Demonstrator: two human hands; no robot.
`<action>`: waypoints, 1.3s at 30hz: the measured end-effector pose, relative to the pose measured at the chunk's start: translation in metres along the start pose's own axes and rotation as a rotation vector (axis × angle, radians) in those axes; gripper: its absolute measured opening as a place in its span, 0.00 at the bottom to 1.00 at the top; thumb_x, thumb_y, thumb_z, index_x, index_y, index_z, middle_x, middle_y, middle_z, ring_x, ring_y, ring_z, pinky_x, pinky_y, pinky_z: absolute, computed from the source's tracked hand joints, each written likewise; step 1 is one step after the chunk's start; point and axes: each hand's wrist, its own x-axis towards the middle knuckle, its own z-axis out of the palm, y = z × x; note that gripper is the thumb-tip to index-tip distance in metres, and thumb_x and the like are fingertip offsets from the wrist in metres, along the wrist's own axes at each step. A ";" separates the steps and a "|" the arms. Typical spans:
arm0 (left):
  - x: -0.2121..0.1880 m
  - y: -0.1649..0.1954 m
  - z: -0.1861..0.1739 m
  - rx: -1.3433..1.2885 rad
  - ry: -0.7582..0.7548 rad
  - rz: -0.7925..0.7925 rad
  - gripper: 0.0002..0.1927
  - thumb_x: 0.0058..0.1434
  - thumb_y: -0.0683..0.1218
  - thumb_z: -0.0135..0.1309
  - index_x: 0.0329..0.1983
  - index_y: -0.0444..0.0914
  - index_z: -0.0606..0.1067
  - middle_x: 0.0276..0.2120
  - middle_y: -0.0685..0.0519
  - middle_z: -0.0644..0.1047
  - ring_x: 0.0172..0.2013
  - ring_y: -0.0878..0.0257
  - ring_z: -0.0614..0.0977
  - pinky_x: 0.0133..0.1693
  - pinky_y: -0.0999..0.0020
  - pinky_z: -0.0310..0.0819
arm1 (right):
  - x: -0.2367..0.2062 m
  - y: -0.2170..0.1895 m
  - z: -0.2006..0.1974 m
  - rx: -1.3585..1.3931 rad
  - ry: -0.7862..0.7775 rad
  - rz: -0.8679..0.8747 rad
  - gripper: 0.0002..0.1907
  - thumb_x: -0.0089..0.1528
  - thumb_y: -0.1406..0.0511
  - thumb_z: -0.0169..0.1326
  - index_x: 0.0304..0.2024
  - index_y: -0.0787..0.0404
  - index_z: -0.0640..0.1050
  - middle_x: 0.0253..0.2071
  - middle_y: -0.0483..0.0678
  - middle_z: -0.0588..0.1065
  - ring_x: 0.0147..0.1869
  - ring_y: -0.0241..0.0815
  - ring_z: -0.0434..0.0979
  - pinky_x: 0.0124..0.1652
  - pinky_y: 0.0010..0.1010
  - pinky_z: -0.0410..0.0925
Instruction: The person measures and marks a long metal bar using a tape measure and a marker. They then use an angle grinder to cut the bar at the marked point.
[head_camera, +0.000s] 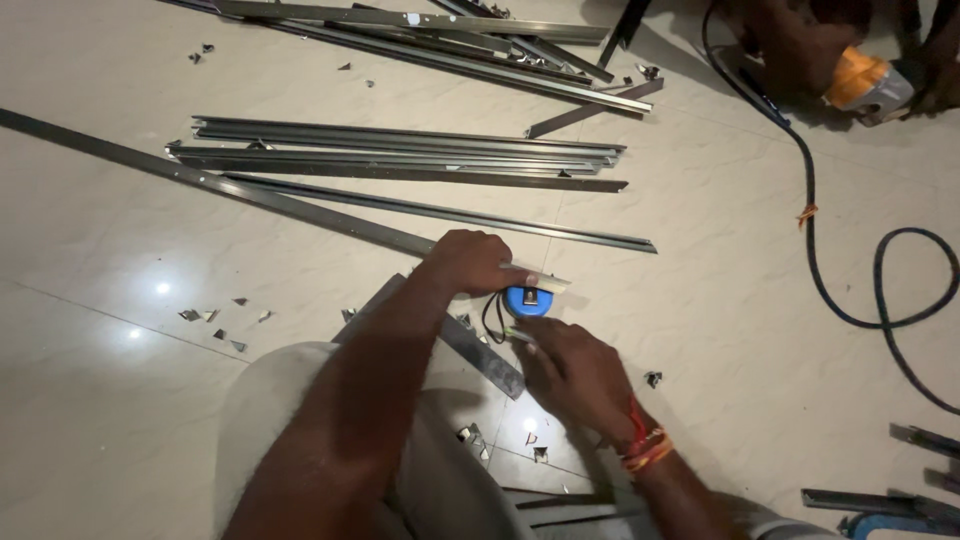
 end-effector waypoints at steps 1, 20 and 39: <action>-0.001 0.000 -0.001 -0.003 -0.030 -0.020 0.38 0.59 0.76 0.44 0.27 0.40 0.82 0.25 0.46 0.83 0.36 0.51 0.86 0.43 0.55 0.77 | -0.002 0.003 -0.004 0.004 -0.045 0.068 0.16 0.64 0.55 0.52 0.50 0.50 0.81 0.44 0.47 0.82 0.46 0.51 0.82 0.44 0.41 0.74; 0.006 0.003 0.005 -0.006 0.048 0.020 0.36 0.56 0.77 0.47 0.36 0.44 0.85 0.33 0.48 0.84 0.41 0.50 0.84 0.46 0.55 0.75 | -0.016 0.054 -0.013 -0.150 -0.384 0.350 0.15 0.64 0.56 0.51 0.51 0.48 0.80 0.39 0.48 0.82 0.43 0.51 0.82 0.44 0.43 0.72; 0.005 0.000 0.007 -0.012 0.071 0.018 0.39 0.54 0.79 0.46 0.34 0.43 0.85 0.30 0.46 0.83 0.39 0.49 0.84 0.45 0.54 0.76 | -0.001 0.027 -0.003 0.127 -0.387 0.280 0.13 0.64 0.56 0.51 0.43 0.55 0.79 0.21 0.48 0.76 0.26 0.43 0.77 0.33 0.38 0.69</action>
